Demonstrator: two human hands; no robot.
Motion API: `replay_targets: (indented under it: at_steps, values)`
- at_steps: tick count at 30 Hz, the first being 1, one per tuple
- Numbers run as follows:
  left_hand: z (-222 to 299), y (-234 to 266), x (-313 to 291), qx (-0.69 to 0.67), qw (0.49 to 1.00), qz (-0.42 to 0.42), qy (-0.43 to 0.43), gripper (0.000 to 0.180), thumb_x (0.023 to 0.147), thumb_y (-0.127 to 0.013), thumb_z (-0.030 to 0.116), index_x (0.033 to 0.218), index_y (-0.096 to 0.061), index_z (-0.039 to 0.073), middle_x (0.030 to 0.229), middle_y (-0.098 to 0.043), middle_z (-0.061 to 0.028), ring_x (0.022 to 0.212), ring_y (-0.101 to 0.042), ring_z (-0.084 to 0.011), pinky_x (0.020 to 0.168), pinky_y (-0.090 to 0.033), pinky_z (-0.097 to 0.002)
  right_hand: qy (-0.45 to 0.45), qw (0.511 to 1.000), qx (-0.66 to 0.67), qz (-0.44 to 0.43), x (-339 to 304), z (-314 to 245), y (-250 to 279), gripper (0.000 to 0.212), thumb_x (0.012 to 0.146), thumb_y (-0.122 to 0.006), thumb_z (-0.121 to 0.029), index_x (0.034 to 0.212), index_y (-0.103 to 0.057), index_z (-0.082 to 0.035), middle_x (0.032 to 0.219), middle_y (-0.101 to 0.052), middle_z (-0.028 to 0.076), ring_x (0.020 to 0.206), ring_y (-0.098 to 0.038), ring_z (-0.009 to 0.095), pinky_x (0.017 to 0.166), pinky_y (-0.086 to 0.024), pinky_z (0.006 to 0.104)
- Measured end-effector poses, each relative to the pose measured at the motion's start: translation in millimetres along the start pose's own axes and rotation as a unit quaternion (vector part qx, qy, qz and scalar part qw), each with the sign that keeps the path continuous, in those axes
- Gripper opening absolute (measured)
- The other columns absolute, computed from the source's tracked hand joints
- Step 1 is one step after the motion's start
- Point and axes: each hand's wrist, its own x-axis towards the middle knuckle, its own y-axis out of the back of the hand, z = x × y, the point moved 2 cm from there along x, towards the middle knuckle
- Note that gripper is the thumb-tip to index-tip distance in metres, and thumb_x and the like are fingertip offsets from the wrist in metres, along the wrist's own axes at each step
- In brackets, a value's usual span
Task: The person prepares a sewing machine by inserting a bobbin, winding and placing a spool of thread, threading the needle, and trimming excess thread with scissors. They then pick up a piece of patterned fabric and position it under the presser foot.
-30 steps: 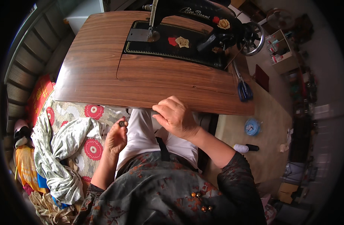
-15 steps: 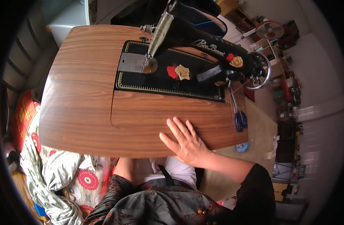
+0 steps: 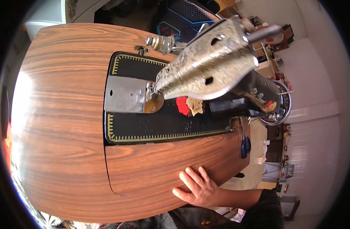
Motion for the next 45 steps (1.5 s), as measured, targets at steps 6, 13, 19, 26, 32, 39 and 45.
replay_targets:
  at_steps: [6,13,19,26,32,39,45]
  values:
    - [-3,-22,12,0.053,0.999,0.001,-0.012,0.046,0.083,-0.061,0.029,0.118,-0.049,0.003,0.111,-0.055,-0.0178,0.102,-0.054,-0.0316,0.083,-0.048,-0.0448,0.008,1.0,0.013,0.013,-5,2,-6,0.037,0.091,-0.046,-0.033,0.127,-0.044,-0.024,0.13,-0.043,0.02,0.124,-0.041,0.035,0.106,-0.02,0.0542]
    - [-4,-23,14,0.092,0.995,0.002,-0.025,0.047,0.083,-0.061,0.03,0.119,-0.048,0.003,0.112,-0.054,-0.0184,0.104,-0.053,-0.0324,0.085,-0.047,-0.0455,0.014,1.0,0.013,-0.002,-7,5,-7,0.039,0.09,-0.048,-0.035,0.128,-0.04,-0.029,0.127,-0.043,0.015,0.12,-0.043,0.031,0.105,-0.021,0.0533]
    - [-5,-27,13,0.131,0.991,-0.002,-0.032,0.049,0.082,-0.061,0.03,0.12,-0.048,0.003,0.113,-0.054,-0.019,0.105,-0.052,-0.033,0.086,-0.045,-0.0461,0.008,1.0,0.021,-0.022,-8,4,-3,0.038,0.09,-0.048,-0.034,0.127,-0.04,-0.03,0.125,-0.045,0.013,0.118,-0.045,0.029,0.104,-0.023,0.0531]
    - [-3,-30,9,0.179,0.983,-0.004,-0.045,0.05,0.082,-0.061,0.031,0.121,-0.047,0.002,0.115,-0.053,-0.0196,0.106,-0.051,-0.0338,0.088,-0.044,-0.0468,0.007,1.0,0.014,-0.024,-6,4,-1,0.038,0.09,-0.049,-0.032,0.126,-0.04,-0.03,0.121,-0.047,0.012,0.112,-0.048,0.027,0.104,-0.023,0.053]
    - [-2,-31,8,0.22,0.974,-0.005,-0.056,0.052,0.082,-0.061,0.032,0.122,-0.046,0.002,0.116,-0.052,-0.0202,0.107,-0.05,-0.0345,0.089,-0.043,-0.0474,0.015,0.999,0.026,-0.039,-5,5,1,0.037,0.089,-0.05,-0.031,0.125,-0.042,-0.03,0.121,-0.046,0.013,0.113,-0.047,0.028,0.102,-0.025,0.0527]
    - [-3,-32,4,0.263,0.962,-0.006,-0.067,0.054,0.082,-0.061,0.033,0.123,-0.045,0.002,0.117,-0.051,-0.0208,0.109,-0.049,-0.0352,0.09,-0.042,-0.0481,0.007,0.998,0.037,-0.042,-7,5,0,0.037,0.089,-0.05,-0.034,0.125,-0.042,-0.031,0.123,-0.044,0.014,0.114,-0.045,0.028,0.1,-0.026,0.0529]
    - [-2,-33,3,0.294,0.953,-0.008,-0.077,0.055,0.082,-0.061,0.033,0.124,-0.044,0.002,0.118,-0.05,-0.0214,0.11,-0.048,-0.0359,0.092,-0.041,-0.0487,0.009,0.998,0.041,-0.037,-7,5,0,0.038,0.089,-0.051,-0.036,0.125,-0.042,-0.031,0.123,-0.044,0.014,0.113,-0.046,0.028,0.098,-0.027,0.0527]
